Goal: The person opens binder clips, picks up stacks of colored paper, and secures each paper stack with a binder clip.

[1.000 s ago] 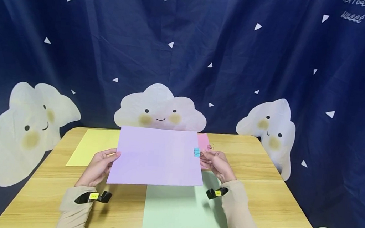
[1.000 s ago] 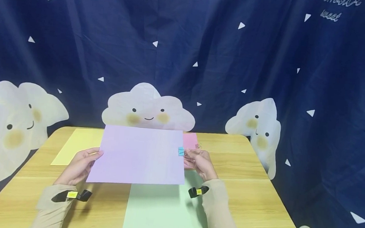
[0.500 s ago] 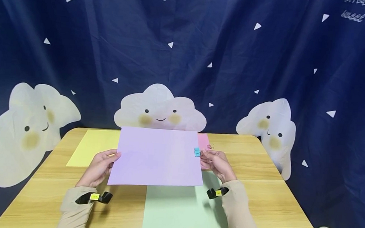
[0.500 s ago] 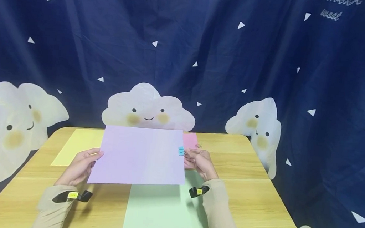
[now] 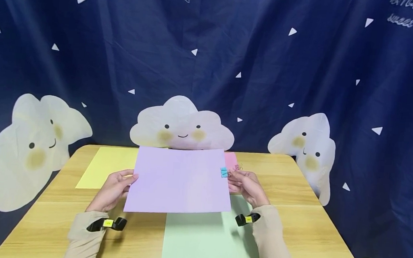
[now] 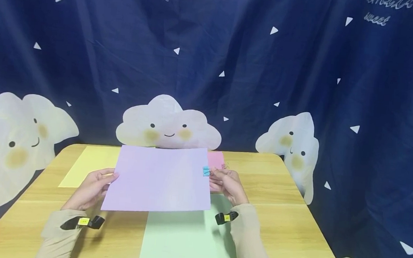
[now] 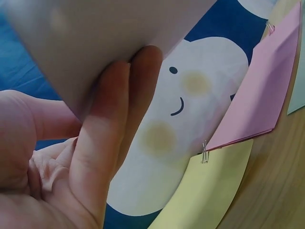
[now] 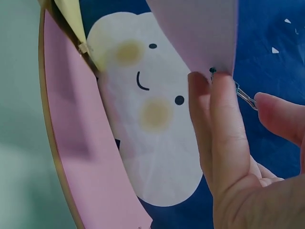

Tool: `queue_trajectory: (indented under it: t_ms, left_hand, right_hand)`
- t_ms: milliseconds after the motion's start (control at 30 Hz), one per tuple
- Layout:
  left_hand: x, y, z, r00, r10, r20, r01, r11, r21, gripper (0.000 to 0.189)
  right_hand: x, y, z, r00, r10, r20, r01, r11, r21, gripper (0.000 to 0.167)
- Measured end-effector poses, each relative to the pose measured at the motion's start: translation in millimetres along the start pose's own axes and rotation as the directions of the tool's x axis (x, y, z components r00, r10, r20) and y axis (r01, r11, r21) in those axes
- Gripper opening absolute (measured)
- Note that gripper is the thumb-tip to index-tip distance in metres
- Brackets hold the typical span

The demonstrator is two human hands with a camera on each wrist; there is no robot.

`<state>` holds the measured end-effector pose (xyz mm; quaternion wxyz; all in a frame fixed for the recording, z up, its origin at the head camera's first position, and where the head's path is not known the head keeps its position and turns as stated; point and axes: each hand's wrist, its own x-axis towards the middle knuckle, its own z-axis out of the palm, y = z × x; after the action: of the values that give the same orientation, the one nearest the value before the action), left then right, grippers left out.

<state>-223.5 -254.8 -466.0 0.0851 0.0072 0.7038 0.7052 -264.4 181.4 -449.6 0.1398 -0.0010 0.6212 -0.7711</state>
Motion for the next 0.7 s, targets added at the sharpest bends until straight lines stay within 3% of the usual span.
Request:
queue_trajectory:
  t_ms: [233,333,467,700]
  left_hand:
    - [1.6,-0.6,-1.3,1.000,-0.005,-0.011,0.005,1.000,-0.004,0.056]
    - [1.9,-2.1,-2.3,1.000,-0.005,-0.010,0.005,1.000,-0.024,0.056]
    - [-0.9,-3.9,-4.3,1.000,-0.006,-0.005,0.005,0.998,-0.060,0.053]
    - [-3.8,-2.5,-6.8,1.000,0.006,-0.012,-0.007,0.996,-0.094,0.041]
  right_hand:
    - [-0.5,-2.1,-2.7,1.000,0.002,0.013,-0.002,1.000,-0.001,0.025]
    - [-1.2,-1.6,-2.9,1.000,0.001,0.010,-0.001,1.000,-0.005,0.029]
    - [-3.2,-0.8,-0.8,1.000,-0.003,0.012,0.003,1.000,-0.008,0.035]
    - [-2.4,-0.6,2.0,1.000,0.009,0.010,-0.009,0.999,-0.038,0.027]
